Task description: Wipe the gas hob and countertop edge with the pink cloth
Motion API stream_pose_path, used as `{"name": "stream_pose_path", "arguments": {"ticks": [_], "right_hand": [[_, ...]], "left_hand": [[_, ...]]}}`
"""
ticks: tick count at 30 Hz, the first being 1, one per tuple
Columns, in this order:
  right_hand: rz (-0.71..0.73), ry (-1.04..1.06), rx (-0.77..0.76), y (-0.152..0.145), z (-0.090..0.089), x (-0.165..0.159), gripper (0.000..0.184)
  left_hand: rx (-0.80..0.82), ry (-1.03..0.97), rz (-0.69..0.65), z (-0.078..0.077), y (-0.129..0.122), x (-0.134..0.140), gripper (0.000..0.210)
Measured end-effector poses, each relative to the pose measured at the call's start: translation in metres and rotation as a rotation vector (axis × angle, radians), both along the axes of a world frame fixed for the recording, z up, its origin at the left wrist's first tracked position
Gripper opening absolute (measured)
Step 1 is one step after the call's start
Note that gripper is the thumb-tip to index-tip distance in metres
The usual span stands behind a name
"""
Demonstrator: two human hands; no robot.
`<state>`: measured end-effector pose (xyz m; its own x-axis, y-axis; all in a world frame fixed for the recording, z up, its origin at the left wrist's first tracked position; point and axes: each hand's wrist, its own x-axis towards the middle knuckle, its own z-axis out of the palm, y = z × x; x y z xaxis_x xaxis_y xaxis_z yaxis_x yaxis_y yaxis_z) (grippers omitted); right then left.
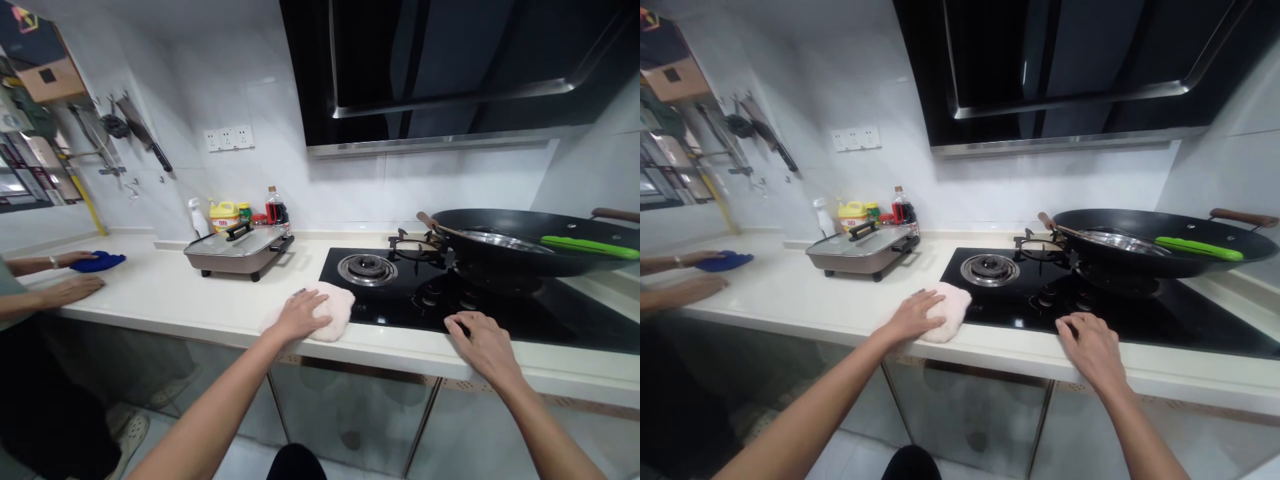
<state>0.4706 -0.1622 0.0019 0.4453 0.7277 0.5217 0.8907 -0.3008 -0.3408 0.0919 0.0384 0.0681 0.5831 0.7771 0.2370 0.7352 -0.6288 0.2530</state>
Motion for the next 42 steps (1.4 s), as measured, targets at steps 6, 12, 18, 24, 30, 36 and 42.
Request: {"name": "stream_pose_path", "arguments": {"ticks": [6, 12, 18, 24, 30, 36, 42], "right_hand": [[-0.027, 0.002, -0.015, 0.0, 0.004, -0.007, 0.057], [-0.076, -0.013, -0.041, 0.003, 0.003, -0.008, 0.064], [-0.085, 0.041, -0.058, 0.001, 0.004, -0.003, 0.071], [-0.098, 0.165, -0.068, 0.0, 0.003, 0.011, 0.077], [-0.071, 0.133, -0.104, -0.002, 0.005, 0.01, 0.076], [-0.065, 0.097, -0.099, -0.001, 0.004, 0.005, 0.073], [-0.065, 0.058, -0.121, -0.002, 0.007, 0.0, 0.071]], "left_hand": [[-0.042, 0.164, 0.06, 0.006, 0.0, -0.036, 0.067], [0.201, 0.109, -0.074, -0.011, -0.058, 0.013, 0.061], [0.351, -0.046, -0.446, -0.027, -0.123, 0.114, 0.053], [0.446, -0.111, -0.524, -0.044, -0.155, 0.178, 0.047], [0.431, -0.145, -0.466, -0.045, -0.132, 0.136, 0.048], [0.472, -0.211, -0.279, -0.034, -0.087, 0.031, 0.039], [0.602, -0.079, -0.059, -0.03, -0.061, -0.047, 0.029]]}}
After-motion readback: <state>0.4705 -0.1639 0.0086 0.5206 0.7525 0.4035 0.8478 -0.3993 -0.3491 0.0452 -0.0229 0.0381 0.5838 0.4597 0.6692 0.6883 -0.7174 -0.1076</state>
